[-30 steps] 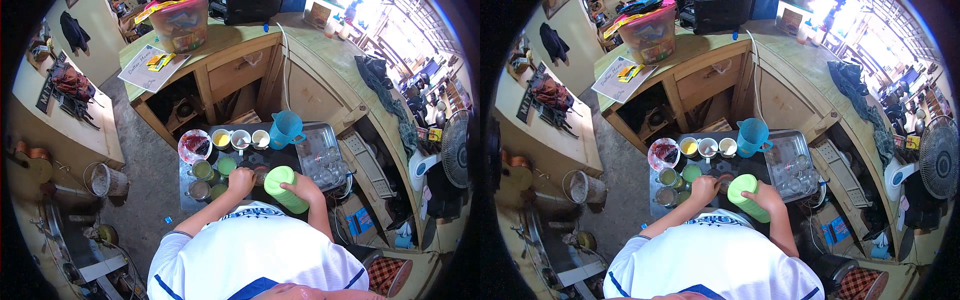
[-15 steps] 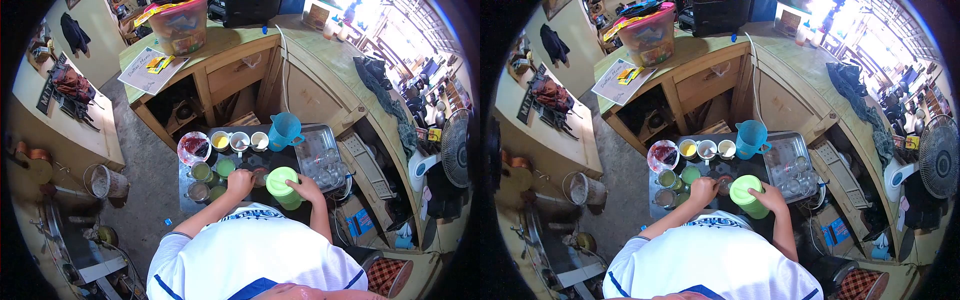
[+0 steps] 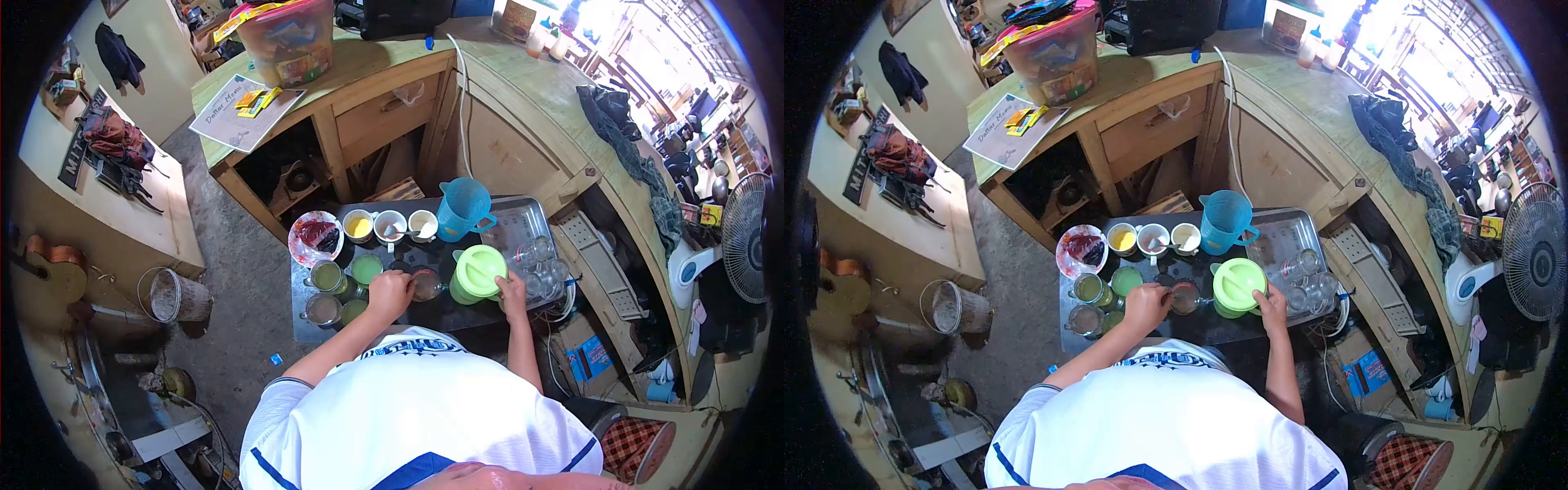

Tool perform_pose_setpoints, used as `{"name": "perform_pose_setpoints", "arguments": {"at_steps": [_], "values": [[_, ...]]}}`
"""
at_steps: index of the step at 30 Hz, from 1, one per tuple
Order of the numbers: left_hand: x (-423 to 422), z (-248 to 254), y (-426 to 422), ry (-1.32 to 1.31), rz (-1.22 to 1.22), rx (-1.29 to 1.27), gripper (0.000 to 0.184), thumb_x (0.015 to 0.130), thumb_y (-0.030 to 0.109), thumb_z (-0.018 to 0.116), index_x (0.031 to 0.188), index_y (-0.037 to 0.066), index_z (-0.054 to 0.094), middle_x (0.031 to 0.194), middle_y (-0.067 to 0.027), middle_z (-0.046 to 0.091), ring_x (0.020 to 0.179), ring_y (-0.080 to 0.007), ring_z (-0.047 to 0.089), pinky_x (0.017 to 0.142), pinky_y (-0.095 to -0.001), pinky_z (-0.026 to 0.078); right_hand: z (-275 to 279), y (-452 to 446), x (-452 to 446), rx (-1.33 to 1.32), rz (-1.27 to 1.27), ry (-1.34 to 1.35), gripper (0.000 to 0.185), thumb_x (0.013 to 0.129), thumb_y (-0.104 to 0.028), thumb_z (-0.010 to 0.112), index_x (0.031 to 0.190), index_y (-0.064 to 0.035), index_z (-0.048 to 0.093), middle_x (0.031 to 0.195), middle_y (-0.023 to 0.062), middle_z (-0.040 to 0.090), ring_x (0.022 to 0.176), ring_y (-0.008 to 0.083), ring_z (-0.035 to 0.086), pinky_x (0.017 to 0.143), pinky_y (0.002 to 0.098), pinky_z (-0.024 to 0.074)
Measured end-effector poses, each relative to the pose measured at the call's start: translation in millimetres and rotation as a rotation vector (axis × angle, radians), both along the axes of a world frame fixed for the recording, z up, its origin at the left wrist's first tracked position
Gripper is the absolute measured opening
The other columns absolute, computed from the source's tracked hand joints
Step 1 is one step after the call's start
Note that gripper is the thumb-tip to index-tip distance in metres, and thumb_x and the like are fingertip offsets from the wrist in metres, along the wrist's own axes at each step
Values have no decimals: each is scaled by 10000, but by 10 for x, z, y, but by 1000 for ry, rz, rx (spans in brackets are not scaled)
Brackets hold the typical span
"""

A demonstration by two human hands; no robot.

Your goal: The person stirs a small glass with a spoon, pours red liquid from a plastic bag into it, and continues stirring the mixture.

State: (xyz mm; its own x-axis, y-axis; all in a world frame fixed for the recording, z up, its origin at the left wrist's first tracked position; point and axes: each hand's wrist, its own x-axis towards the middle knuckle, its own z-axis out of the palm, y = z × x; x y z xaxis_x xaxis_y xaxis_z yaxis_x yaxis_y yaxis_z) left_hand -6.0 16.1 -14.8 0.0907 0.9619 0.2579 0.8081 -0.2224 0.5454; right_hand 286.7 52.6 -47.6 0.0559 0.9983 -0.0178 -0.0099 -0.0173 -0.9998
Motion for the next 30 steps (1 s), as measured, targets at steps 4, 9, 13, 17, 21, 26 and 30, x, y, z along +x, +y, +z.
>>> {"name": "perform_pose_setpoints", "arguments": {"at_steps": [4,9,13,17,21,26,30], "values": [[7,-7,4,31,10,-2,131,719,178,682,694,50,664,679,-107,613,657,-301,623,591,-428,492,122,39,-6,-173,125,20,476,826,-124,670,1262,24,549,961,46,653,750,84,577,668,232,436],[6,-7,9,36,13,-5,132,704,178,696,699,48,672,676,-109,614,654,-306,622,579,-430,495,598,66,-200,-108,243,-394,506,784,-161,729,1253,-34,588,1002,56,676,811,100,610,743,273,489],[-2,-33,15,25,6,13,143,703,178,700,681,42,662,667,-111,609,650,-307,619,575,-427,493,791,67,-259,-126,291,-544,546,710,-290,791,1198,-95,643,862,102,701,736,115,609,685,298,495],[6,-32,21,35,4,23,150,702,178,702,670,39,657,659,-113,605,646,-306,616,572,-424,492,1086,17,-369,-100,328,-784,607,665,-424,800,1178,-133,657,792,201,680,686,233,640,681,357,510],[7,-17,25,37,8,21,150,700,178,703,671,38,658,658,-113,605,640,-307,615,570,-426,492,1179,-10,-431,-61,337,-839,621,665,-453,790,1180,-135,654,817,221,675,693,296,647,696,376,515],[9,-48,26,38,25,-42,136,717,189,675,668,64,654,679,-92,615,677,-283,623,625,-421,477,1106,-5,-398,-56,333,-798,615,664,-443,792,1181,-138,654,853,214,683,707,286,655,705,369,516],[3,-46,32,44,21,-36,144,715,191,679,662,60,650,678,-97,614,671,-288,622,622,-426,479,974,19,-315,-119,351,-766,613,667,-418,802,1194,-147,648,830,194,693,705,193,650,697,334,512]]}}
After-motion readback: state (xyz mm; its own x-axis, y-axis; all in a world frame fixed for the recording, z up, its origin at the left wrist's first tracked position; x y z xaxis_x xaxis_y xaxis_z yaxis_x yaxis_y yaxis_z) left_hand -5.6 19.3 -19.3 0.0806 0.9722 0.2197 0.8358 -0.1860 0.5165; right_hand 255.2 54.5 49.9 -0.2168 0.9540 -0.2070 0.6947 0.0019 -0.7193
